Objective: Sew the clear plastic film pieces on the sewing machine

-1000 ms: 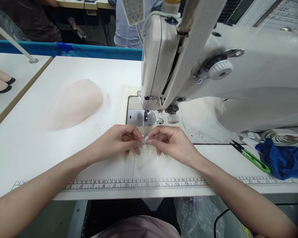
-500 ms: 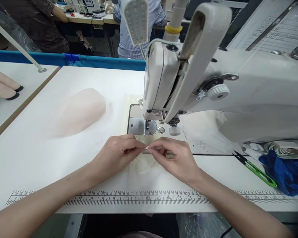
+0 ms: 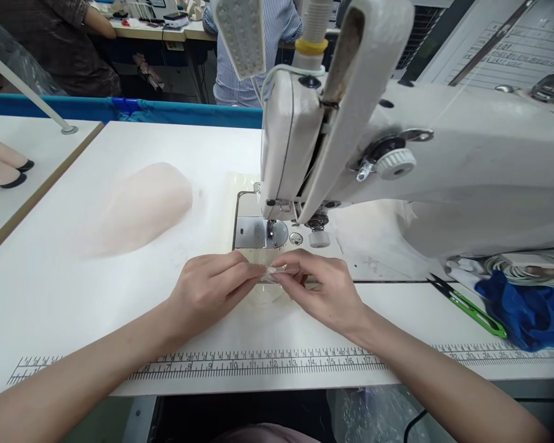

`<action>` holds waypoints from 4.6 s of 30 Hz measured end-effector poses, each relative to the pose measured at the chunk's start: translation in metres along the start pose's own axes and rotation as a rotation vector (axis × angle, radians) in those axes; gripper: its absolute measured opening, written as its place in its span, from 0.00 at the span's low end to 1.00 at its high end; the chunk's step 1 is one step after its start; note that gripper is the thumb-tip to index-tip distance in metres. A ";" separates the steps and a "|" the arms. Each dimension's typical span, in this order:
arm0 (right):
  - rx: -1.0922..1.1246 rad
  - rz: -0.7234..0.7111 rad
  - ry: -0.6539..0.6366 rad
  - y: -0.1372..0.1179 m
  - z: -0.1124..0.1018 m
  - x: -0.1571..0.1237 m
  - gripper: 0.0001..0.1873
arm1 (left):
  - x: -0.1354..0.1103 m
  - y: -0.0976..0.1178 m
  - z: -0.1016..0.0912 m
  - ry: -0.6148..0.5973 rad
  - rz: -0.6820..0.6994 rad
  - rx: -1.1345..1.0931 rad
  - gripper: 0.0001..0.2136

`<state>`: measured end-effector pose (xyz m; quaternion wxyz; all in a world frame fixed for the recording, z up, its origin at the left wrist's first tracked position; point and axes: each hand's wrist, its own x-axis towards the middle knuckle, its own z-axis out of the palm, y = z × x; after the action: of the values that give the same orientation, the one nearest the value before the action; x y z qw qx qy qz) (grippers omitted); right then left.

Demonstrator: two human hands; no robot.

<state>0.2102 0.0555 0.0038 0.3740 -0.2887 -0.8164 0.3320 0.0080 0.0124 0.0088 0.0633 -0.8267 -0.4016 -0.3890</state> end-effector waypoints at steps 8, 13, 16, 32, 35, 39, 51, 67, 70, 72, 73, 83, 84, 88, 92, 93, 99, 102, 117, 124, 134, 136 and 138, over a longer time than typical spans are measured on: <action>-0.201 -0.208 0.025 0.001 -0.001 -0.003 0.07 | -0.001 -0.001 0.003 -0.080 -0.067 0.019 0.05; -0.291 -0.289 0.043 0.002 -0.001 -0.003 0.06 | -0.003 -0.001 0.003 -0.153 -0.113 -0.034 0.06; -0.337 -0.319 0.063 0.003 -0.001 -0.003 0.05 | -0.002 -0.001 0.002 -0.111 -0.086 -0.016 0.04; -0.353 -0.375 0.122 0.003 0.001 -0.003 0.03 | -0.002 0.003 0.002 -0.044 -0.009 0.034 0.05; -0.307 -0.339 0.127 0.003 0.001 -0.002 0.07 | -0.002 0.002 0.001 -0.006 0.021 0.040 0.05; -0.291 -0.330 0.118 0.003 0.002 -0.003 0.10 | -0.001 0.002 0.000 -0.001 0.033 0.049 0.06; -0.360 -0.365 0.059 0.003 0.000 -0.003 0.04 | 0.001 0.003 -0.001 0.029 0.043 0.035 0.05; -0.186 -0.213 -0.091 -0.017 -0.019 -0.003 0.06 | 0.005 0.011 -0.011 -0.173 -0.124 -0.158 0.04; 0.093 0.150 -0.412 -0.038 -0.037 0.004 0.06 | 0.011 0.020 -0.021 -0.477 -0.372 -0.596 0.04; 0.144 0.294 -0.548 -0.043 -0.041 0.009 0.06 | 0.012 0.022 -0.021 -0.622 -0.487 -0.711 0.06; 0.103 0.317 -0.557 -0.041 -0.040 0.012 0.07 | 0.011 0.021 -0.017 -0.627 -0.506 -0.651 0.07; -0.364 0.220 -0.200 0.013 0.001 0.017 0.07 | -0.006 0.001 0.020 -0.273 -0.147 0.200 0.09; -0.386 0.196 -0.192 0.015 0.002 0.018 0.07 | -0.006 0.002 0.018 -0.251 -0.081 0.237 0.07; -0.513 0.088 -0.181 0.018 0.002 0.017 0.09 | -0.008 0.010 0.014 -0.189 0.127 0.376 0.04; -0.786 -0.120 -0.099 0.022 -0.001 0.011 0.10 | -0.010 0.013 0.013 -0.284 0.153 0.402 0.09; -0.843 -0.200 -0.070 0.022 -0.003 0.010 0.11 | -0.010 0.012 0.013 -0.300 0.145 0.396 0.10; -0.933 -0.331 -0.039 0.020 -0.006 0.006 0.10 | -0.007 -0.002 0.019 -0.314 0.066 0.353 0.11; -0.955 -0.247 -0.106 0.023 -0.003 0.007 0.14 | -0.005 -0.002 0.019 -0.325 0.057 0.369 0.12; -1.008 -0.139 -0.154 0.029 -0.003 0.012 0.18 | -0.001 0.006 0.021 -0.397 -0.008 0.487 0.14; -0.997 -0.122 -0.155 0.029 -0.003 0.012 0.18 | -0.001 0.006 0.022 -0.402 -0.023 0.473 0.15; -0.999 -0.111 -0.173 0.032 -0.005 0.012 0.20 | -0.003 0.003 0.022 -0.416 -0.073 0.404 0.15; -1.005 -0.111 -0.171 0.032 -0.005 0.013 0.20 | -0.004 0.002 0.023 -0.415 -0.079 0.392 0.15; -1.006 -0.107 -0.166 0.033 -0.004 0.014 0.20 | -0.004 0.000 0.023 -0.414 -0.087 0.382 0.15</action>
<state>0.2133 0.0870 -0.0129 0.1391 -0.3634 -0.9158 -0.0995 0.0206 0.0195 -0.0097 0.1178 -0.8435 -0.5072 -0.1316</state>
